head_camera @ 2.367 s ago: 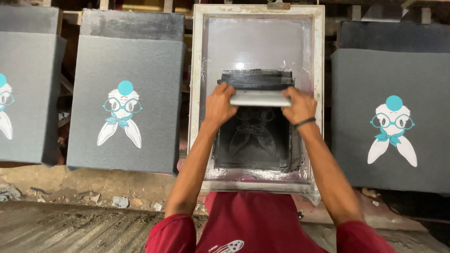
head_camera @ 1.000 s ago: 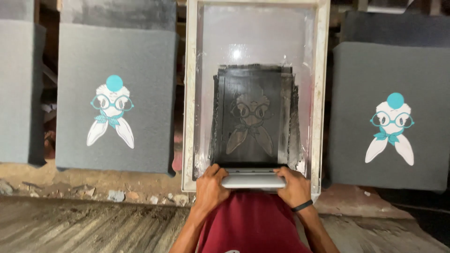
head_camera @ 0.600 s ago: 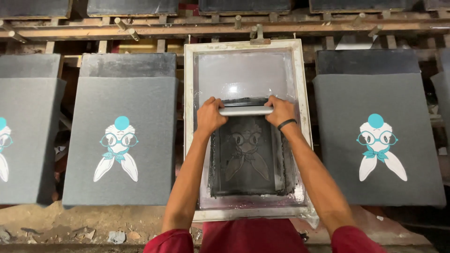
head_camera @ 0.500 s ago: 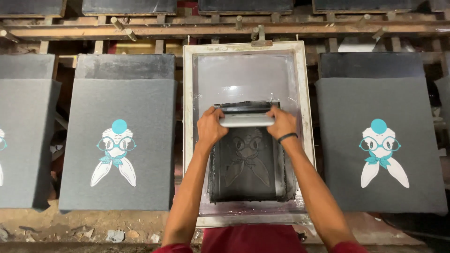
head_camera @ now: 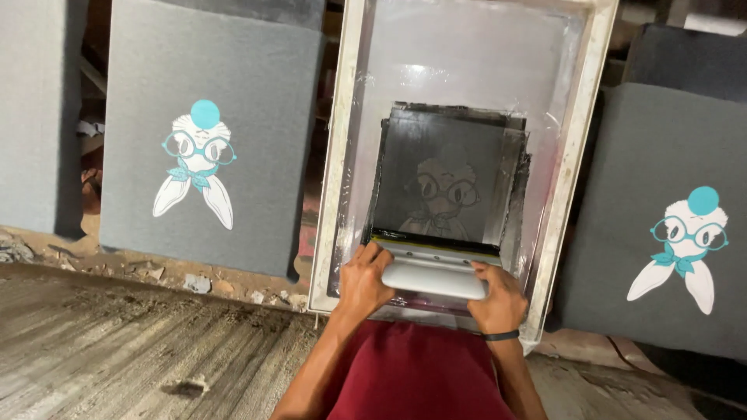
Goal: Manually screen printing black ink onto a series of t-shirts using a screen frame and squeegee
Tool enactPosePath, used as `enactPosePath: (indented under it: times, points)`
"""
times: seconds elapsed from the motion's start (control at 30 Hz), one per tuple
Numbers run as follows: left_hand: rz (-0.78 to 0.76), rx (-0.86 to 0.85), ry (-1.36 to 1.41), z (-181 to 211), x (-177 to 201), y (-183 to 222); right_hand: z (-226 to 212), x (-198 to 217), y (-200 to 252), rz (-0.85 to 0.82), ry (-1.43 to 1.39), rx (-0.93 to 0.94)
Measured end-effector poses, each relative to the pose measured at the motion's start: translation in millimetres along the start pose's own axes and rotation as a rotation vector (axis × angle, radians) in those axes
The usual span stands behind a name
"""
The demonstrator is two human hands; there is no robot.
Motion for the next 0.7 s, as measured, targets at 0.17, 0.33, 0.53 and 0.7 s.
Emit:
enactPosePath:
  times: [0.17,0.33,0.53,0.7]
  points:
    - [0.002,-0.119,-0.006,4,-7,54,5,-1,51,0.04,-0.199,0.228]
    - [0.009,-0.086,-0.02,12,10,71,10,4,71,0.054,-0.129,0.155]
    - [-0.02,-0.128,-0.083,38,44,-38,6,6,-49,-0.212,-0.071,0.057]
    - [0.251,-0.293,-0.103,59,75,-157,-31,50,-171,0.319,-0.07,0.277]
Point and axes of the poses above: each hand's wrist, its own y-axis away from the middle knuckle, its own x-axis out of the back of the hand, z = x × y, the point moved 9 cm from there along -y, towards the middle knuckle, and after that the axes turned 1 degree about y, right-handed, at the moved point
